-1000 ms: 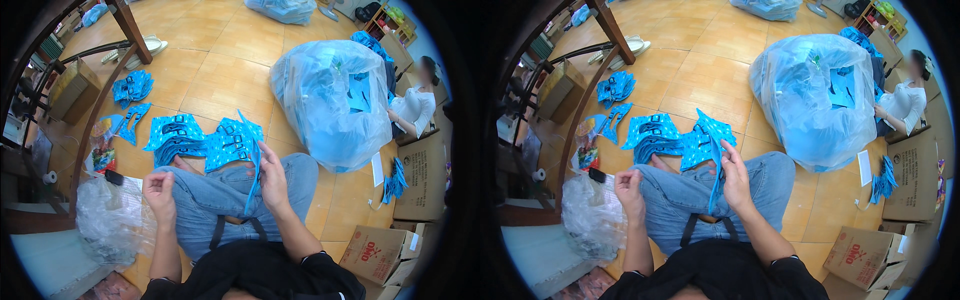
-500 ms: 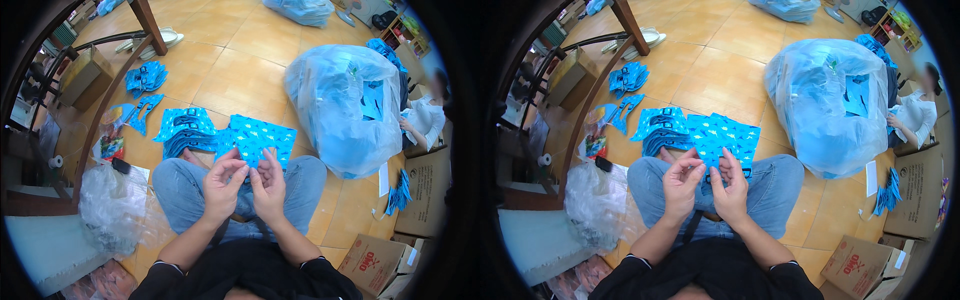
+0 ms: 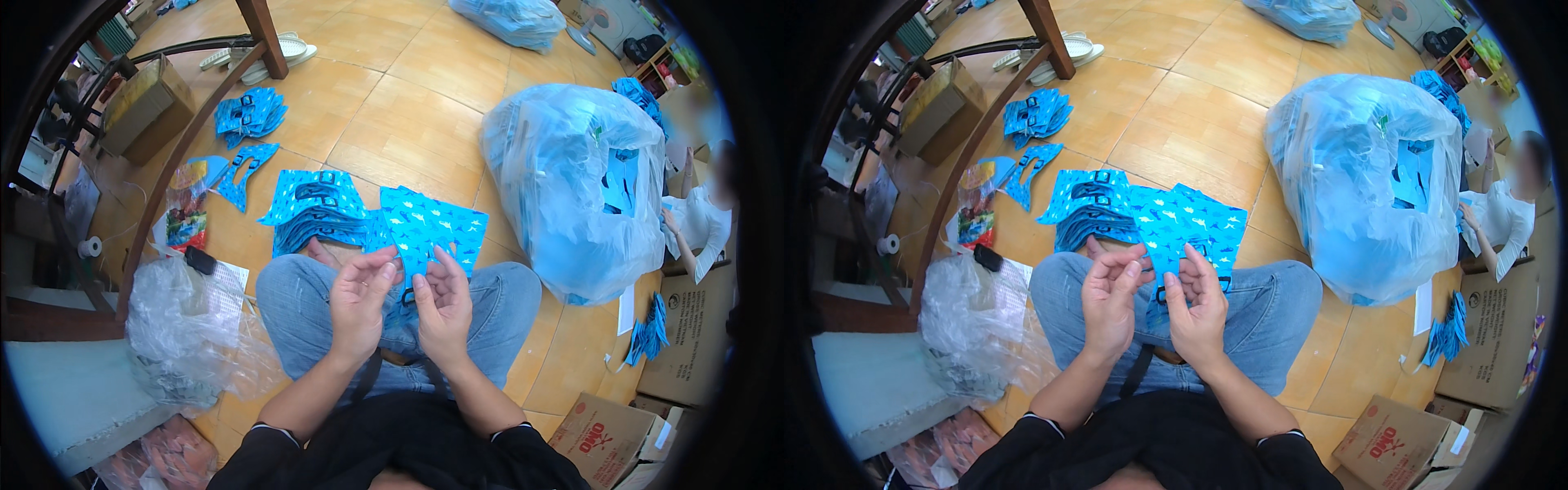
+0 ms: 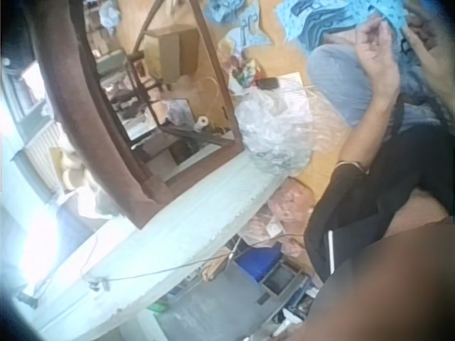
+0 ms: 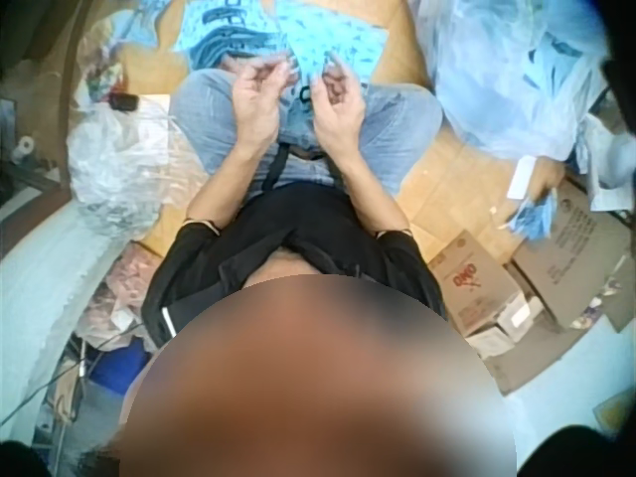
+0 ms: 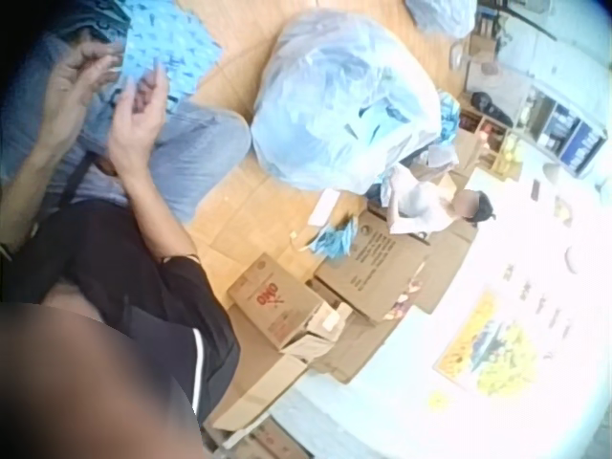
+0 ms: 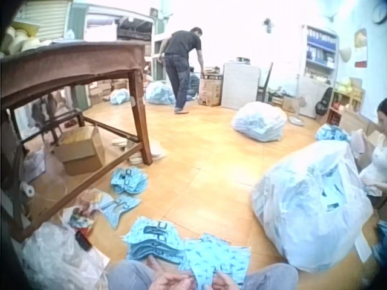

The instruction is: The person sits on the floor and folds blue patterned fabric items with black buckles. They pick up each item, fold it neatly, and place it on a growing stack. The person briefly touches their face during the task.

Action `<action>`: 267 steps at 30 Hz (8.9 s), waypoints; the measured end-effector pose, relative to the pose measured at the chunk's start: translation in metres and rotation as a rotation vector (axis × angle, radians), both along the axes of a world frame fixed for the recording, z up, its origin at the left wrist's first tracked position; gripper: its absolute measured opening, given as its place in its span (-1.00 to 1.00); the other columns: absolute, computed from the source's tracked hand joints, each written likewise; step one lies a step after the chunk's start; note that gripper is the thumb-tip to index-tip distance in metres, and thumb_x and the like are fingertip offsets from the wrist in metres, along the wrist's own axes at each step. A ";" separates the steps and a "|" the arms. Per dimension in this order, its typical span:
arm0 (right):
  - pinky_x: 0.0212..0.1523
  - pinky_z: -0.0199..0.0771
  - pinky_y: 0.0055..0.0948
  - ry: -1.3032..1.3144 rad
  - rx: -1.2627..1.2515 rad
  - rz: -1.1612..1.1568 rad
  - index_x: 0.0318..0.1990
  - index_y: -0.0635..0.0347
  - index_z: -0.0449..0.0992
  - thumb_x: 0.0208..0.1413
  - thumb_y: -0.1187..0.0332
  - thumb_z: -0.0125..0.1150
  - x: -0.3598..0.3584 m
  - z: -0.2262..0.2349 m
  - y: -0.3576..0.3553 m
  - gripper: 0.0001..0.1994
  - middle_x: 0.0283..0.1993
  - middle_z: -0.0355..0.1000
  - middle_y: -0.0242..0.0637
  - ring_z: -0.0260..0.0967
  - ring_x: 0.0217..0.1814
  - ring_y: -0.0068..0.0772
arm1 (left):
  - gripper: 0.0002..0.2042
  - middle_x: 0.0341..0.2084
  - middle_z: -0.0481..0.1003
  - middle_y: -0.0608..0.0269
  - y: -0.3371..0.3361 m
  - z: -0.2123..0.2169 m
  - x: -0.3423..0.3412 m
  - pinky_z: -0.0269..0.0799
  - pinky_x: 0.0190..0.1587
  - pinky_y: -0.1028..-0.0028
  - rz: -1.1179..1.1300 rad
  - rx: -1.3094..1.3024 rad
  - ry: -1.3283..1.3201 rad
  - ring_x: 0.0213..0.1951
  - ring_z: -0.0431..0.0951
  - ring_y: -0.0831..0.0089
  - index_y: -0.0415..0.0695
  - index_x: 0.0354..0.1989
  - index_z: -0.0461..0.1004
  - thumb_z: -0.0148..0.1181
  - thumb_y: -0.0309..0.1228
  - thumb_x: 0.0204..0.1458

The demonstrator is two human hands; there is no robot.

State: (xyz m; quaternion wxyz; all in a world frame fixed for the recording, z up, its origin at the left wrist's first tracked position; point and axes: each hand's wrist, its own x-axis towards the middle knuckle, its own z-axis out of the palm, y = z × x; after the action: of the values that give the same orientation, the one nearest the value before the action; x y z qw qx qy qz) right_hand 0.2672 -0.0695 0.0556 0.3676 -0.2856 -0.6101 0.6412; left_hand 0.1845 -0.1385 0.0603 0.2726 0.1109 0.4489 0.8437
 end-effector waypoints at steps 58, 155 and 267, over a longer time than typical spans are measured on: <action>0.07 0.40 -0.11 -0.998 0.702 0.594 0.06 0.11 0.45 0.05 0.30 0.22 -0.019 -0.163 0.124 -0.62 0.13 0.33 -0.02 0.29 0.18 0.04 | -0.76 -0.24 0.55 0.21 0.132 -0.068 -0.186 0.43 -0.17 0.55 -0.122 -0.391 0.158 -0.25 0.53 0.53 -0.21 -0.09 0.46 0.11 -0.32 0.19; -0.09 0.37 -0.55 0.006 -0.323 0.328 0.08 0.30 0.39 0.30 0.33 -0.02 -0.101 -0.071 0.198 -0.70 -0.13 0.45 -0.39 0.34 -0.12 -0.65 | -0.46 0.23 0.26 -0.12 0.160 -0.070 -0.143 0.24 0.22 0.26 -0.158 -0.479 0.986 0.23 0.31 0.05 -0.25 0.23 0.28 0.22 -0.32 0.09; -0.34 0.37 -0.68 -0.003 -0.122 0.240 -0.13 0.26 0.45 0.30 0.24 0.03 0.027 0.065 0.096 -0.75 -0.39 0.43 -0.46 0.35 -0.37 -0.73 | -0.55 -0.04 0.49 0.08 0.021 0.060 -0.122 0.31 0.12 0.41 -0.323 -0.252 0.958 0.07 0.44 0.34 -0.25 0.07 0.41 0.31 -0.33 0.02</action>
State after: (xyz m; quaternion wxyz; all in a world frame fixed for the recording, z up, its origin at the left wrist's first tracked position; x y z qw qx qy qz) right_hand 0.2943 0.0270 0.1204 0.2694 -0.2333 -0.6005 0.7158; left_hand 0.0629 -0.1175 0.1204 0.1748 0.5187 0.5986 0.5850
